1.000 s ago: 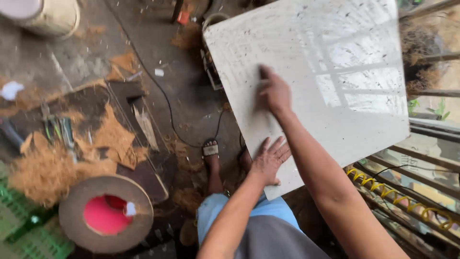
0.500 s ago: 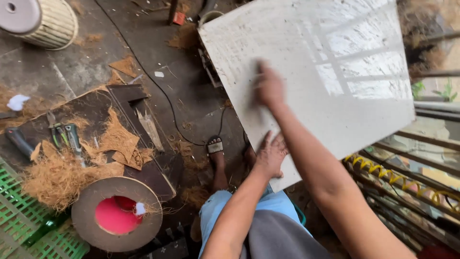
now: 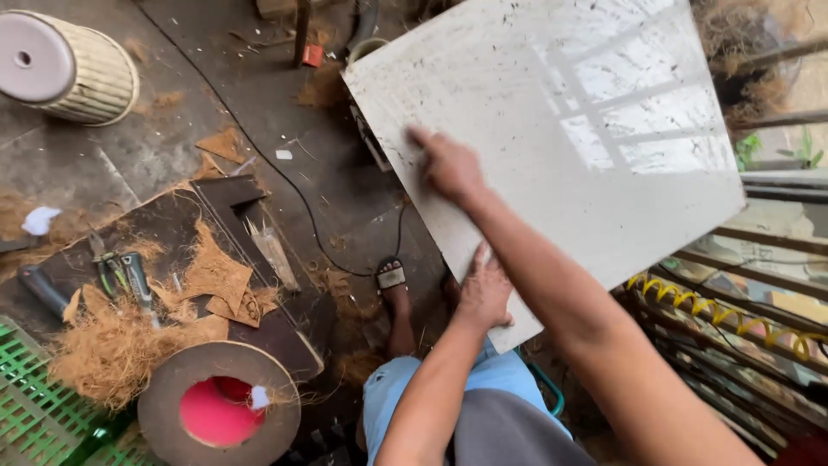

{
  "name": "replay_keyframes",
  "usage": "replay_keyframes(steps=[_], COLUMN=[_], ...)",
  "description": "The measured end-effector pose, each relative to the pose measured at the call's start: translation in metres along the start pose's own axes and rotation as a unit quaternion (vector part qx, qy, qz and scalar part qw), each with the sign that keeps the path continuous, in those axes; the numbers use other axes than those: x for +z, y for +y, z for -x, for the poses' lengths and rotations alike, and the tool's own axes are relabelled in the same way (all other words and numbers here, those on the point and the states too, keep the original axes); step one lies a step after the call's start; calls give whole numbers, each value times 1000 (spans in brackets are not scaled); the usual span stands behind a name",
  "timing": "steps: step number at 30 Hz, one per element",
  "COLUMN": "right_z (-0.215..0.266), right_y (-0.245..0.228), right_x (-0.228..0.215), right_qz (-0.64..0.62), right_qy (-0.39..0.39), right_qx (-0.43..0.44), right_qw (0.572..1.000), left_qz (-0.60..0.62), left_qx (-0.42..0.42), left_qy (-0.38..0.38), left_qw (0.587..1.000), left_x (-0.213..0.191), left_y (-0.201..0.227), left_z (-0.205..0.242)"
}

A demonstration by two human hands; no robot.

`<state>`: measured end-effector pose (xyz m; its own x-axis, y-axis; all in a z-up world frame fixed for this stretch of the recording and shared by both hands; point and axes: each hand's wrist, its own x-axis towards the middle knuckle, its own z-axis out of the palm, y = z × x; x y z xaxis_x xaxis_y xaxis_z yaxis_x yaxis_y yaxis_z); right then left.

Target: The person uses a knife to scrape a white rectangular board, repeatedly moving the blade across the surface to remove residue. The person holds the board steady with one hand while scraping with the other, occasionally adjusting grip and position.

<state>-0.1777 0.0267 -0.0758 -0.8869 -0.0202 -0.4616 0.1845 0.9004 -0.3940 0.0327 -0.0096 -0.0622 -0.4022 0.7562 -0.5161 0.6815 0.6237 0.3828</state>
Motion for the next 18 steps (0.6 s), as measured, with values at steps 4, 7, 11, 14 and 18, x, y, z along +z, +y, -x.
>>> replay_keyframes(steps=[4,7,11,14,18], right_z=[-21,10,6,9,11], right_y=[66,22,-11,31,-21], right_x=[-36,-2,-32,-64,-17], right_qz=[-73,-130,-12,-10,-43], right_qy=[152,120,50,98,45], right_qx=[163,126,19,107,78], right_qw=[972,976,998,989,995], left_qz=[-19,-59,10,-8,33], left_qx=[21,26,6,2,13], left_qy=[29,14,-13,15,13], left_qw=[999,998,1000,1000,999], left_x=[-18,-28,-47,-38,-30], left_y=[-13,-5,-18,-5,-12], left_z=[2,20,13,18,10])
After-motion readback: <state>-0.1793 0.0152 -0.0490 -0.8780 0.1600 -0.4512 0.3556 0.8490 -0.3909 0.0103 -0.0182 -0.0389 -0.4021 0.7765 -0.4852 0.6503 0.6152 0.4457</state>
